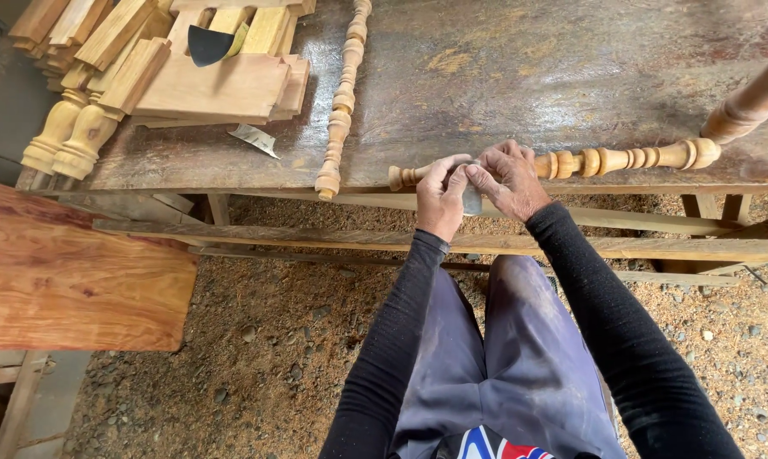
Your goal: Sanding decorative wooden chair legs with sandpaper on a workbench.
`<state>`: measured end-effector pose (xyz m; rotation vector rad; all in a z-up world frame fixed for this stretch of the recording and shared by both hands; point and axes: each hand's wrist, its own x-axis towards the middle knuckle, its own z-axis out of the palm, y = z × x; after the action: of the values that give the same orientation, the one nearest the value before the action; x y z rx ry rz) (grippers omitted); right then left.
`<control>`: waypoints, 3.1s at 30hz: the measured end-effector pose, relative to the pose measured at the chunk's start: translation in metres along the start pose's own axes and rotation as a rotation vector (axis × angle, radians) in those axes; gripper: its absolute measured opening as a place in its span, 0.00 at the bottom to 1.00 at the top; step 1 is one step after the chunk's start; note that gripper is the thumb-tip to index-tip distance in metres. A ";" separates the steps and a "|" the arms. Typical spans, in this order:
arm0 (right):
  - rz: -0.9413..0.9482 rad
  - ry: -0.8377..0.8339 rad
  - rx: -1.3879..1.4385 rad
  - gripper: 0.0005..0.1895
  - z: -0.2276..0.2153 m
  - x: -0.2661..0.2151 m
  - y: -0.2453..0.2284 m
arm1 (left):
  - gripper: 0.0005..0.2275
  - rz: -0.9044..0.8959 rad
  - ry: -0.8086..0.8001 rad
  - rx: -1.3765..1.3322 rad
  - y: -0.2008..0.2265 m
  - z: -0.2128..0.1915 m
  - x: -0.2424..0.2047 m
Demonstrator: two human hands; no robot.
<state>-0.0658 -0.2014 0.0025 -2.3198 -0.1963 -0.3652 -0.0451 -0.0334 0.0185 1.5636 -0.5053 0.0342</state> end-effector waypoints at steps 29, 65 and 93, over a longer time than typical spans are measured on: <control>-0.019 -0.164 -0.496 0.30 0.006 0.059 -0.026 | 0.04 0.145 0.284 0.779 -0.003 -0.099 0.013; -0.226 -0.035 -0.433 0.35 0.002 0.067 -0.027 | 0.05 0.078 -0.325 1.434 -0.035 -0.109 0.073; -0.099 -0.095 -0.408 0.28 0.022 0.061 -0.022 | 0.07 0.236 0.062 1.019 -0.063 -0.110 0.070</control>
<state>-0.0091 -0.1684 0.0226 -2.7393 -0.3079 -0.3711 0.0703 0.0492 -0.0095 2.4666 -0.6679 0.5977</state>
